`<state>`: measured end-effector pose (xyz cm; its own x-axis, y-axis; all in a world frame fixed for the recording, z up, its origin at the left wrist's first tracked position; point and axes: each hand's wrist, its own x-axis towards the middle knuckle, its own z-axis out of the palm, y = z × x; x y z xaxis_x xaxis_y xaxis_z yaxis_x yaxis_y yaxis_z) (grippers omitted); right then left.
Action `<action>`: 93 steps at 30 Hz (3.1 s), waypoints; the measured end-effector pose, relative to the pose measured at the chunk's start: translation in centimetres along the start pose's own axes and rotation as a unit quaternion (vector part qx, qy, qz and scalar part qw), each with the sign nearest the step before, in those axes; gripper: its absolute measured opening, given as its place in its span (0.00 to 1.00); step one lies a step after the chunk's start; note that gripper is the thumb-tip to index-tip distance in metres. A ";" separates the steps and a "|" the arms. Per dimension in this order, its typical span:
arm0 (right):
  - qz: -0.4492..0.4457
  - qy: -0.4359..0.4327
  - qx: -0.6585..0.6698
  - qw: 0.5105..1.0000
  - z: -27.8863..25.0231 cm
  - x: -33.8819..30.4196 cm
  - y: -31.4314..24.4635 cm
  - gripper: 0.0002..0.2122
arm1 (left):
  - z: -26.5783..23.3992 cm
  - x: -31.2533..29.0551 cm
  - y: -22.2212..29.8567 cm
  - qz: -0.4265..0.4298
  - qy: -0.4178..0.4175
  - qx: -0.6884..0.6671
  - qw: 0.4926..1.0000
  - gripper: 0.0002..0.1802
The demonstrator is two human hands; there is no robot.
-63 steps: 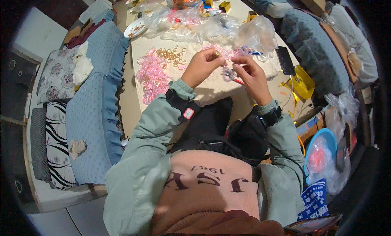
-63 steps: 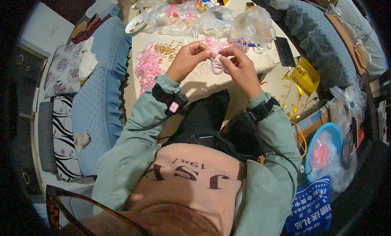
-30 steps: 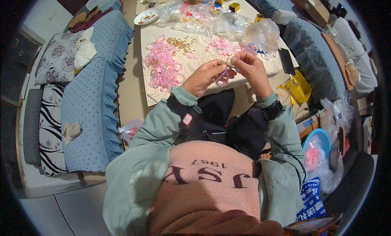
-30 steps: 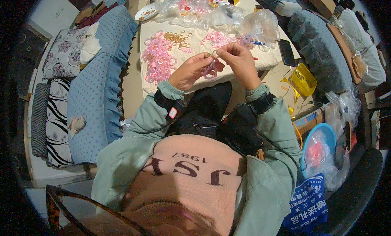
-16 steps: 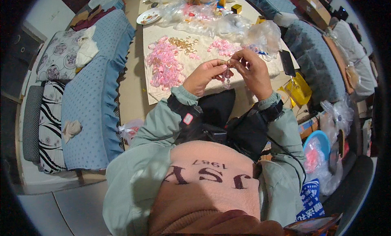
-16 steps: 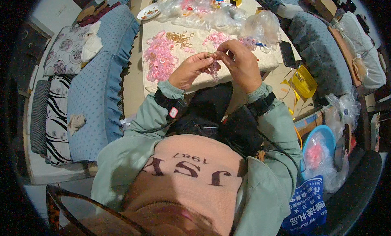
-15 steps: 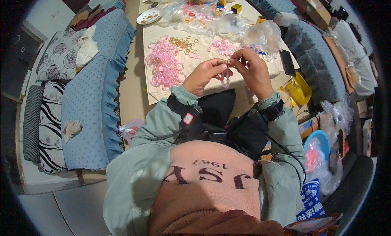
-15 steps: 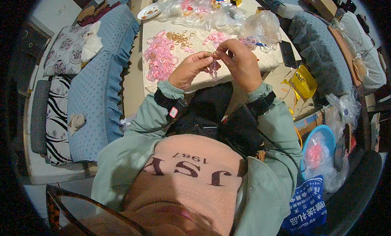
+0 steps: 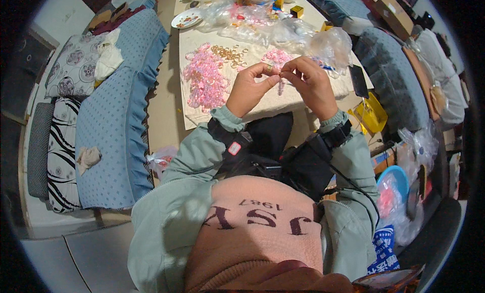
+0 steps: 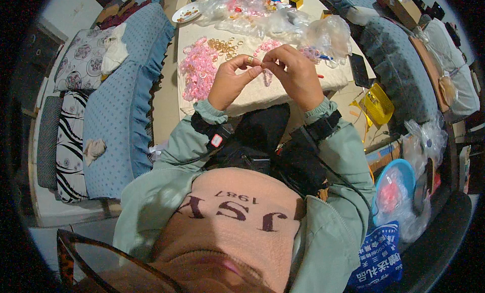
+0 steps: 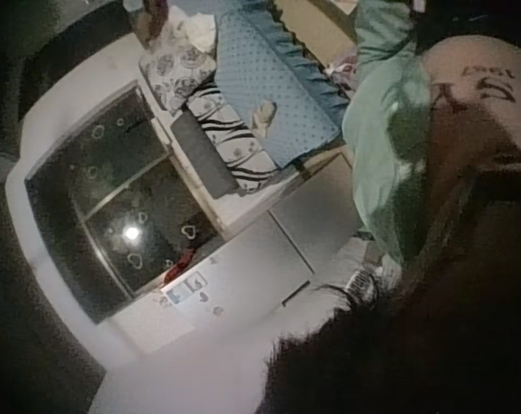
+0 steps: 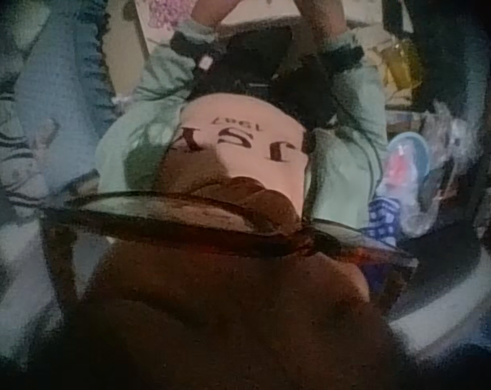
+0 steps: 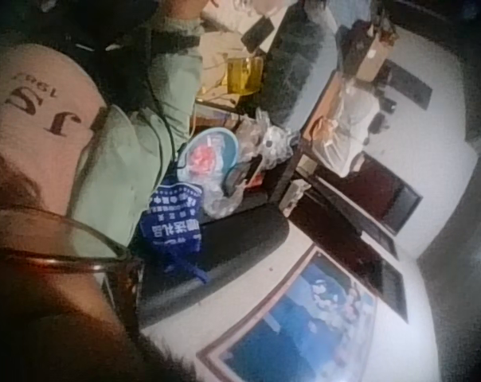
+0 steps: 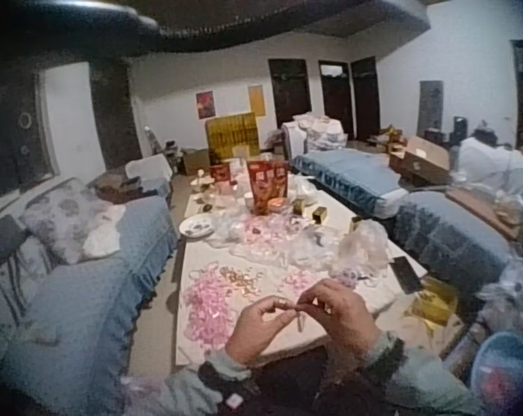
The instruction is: The person assembles beaded keychains by threading pink beads onto a string and securing them with a metal clasp using pliers. They repeat the process for multiple keychains, placing finished items on the table.
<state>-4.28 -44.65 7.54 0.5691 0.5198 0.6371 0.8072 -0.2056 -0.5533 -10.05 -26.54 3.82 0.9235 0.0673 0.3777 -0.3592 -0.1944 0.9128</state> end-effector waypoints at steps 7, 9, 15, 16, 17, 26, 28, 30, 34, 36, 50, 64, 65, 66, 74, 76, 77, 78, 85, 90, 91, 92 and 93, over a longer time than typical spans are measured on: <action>0.045 0.026 0.028 0.998 1.6 0.2 3.2 0.05 | -1.1 0.3 -1.0 -0.047 0.029 -0.001 0.998 0.09; 0.078 0.032 0.018 0.996 2.1 -0.1 5.2 0.05 | -1.4 0.2 -1.6 -0.071 0.041 -0.100 0.992 0.09; 0.074 -0.052 -0.091 0.992 5.0 -1.5 10.6 0.04 | -3.0 -0.1 -3.4 -0.120 0.066 -0.253 0.958 0.09; 0.072 -0.070 -0.108 0.989 5.4 -1.5 11.2 0.04 | -3.2 -0.1 -3.7 -0.121 0.067 -0.266 0.954 0.08; 0.080 -0.067 -0.108 0.989 5.9 -1.6 11.7 0.03 | -3.4 0.0 -4.0 -0.122 0.067 -0.279 0.950 0.08; 0.111 -0.125 -0.190 0.967 9.8 -0.8 13.7 0.04 | -4.1 -0.1 -5.4 -0.140 0.066 -0.318 0.935 0.10; 0.100 -0.132 -0.187 0.968 9.8 -0.9 14.0 0.04 | -4.2 0.0 -5.4 -0.137 0.073 -0.313 0.937 0.11; 0.095 -0.134 -0.185 0.969 9.8 -1.1 14.0 0.05 | -4.3 0.0 -5.4 -0.137 0.079 -0.313 0.937 0.11; 0.109 -0.109 -0.115 0.981 9.7 -1.1 13.8 0.05 | -4.4 0.2 -5.4 -0.140 0.085 -0.311 0.936 0.11; 0.135 -0.089 -0.022 0.987 9.5 -0.9 13.1 0.04 | -4.4 0.2 -5.4 -0.138 0.086 -0.307 0.938 0.11; 0.248 -0.057 0.470 0.845 6.2 1.0 3.2 0.09 | -2.6 0.2 -4.2 -0.091 0.068 -0.328 0.938 0.09; 0.268 -0.001 0.490 0.830 5.1 0.0 1.6 0.09 | -0.7 -0.3 -1.5 -0.058 0.092 -0.215 0.971 0.06; 0.264 0.002 0.487 0.832 5.1 0.0 1.6 0.09 | -0.7 -0.4 -1.4 -0.054 0.096 -0.186 0.976 0.06; 0.260 0.005 0.485 0.835 5.2 -0.1 1.5 0.09 | -0.6 -0.3 -1.3 -0.045 0.095 -0.190 0.976 0.06; 0.250 0.021 0.470 0.846 5.5 -0.4 1.6 0.08 | 0.0 0.0 -0.7 -0.022 0.091 -0.173 0.980 0.09; 0.256 0.020 0.475 0.842 5.5 -0.5 1.7 0.08 | -0.1 0.0 -0.7 -0.034 0.074 -0.185 0.979 0.09; 0.255 0.026 0.473 0.843 5.5 -0.5 1.7 0.08 | -0.1 0.0 -0.7 -0.040 0.066 -0.190 0.979 0.10; 0.256 0.032 0.469 0.844 5.6 -0.6 1.8 0.08 | -0.1 -0.1 -0.8 -0.040 0.069 -0.176 0.981 0.09; 0.256 0.078 0.458 0.847 6.2 -1.2 2.0 0.07 | 0.2 0.1 -1.1 0.007 0.099 -0.034 0.994 0.07; 0.238 0.096 0.456 0.852 6.8 -1.4 1.9 0.06 | 0.4 0.0 -0.3 0.022 0.108 0.018 0.994 0.07; 0.237 0.097 0.457 0.852 6.8 -1.5 1.9 0.06 | 0.3 0.0 -0.2 0.011 0.103 0.013 0.995 0.07; 0.242 0.091 0.453 0.853 6.8 -1.5 2.0 0.06 | 0.2 0.0 -0.1 0.015 0.096 -0.001 0.995 0.07; 0.247 0.084 0.448 0.855 6.8 -1.5 2.0 0.06 | 0.0 0.0 -0.1 -0.019 0.082 0.000 0.996 0.08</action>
<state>-4.59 -40.19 1.76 0.8817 0.4101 0.2334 0.0610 0.3914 -0.9182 -9.98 -26.56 3.77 0.9018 0.2343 0.3630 -0.3240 -0.1891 0.9270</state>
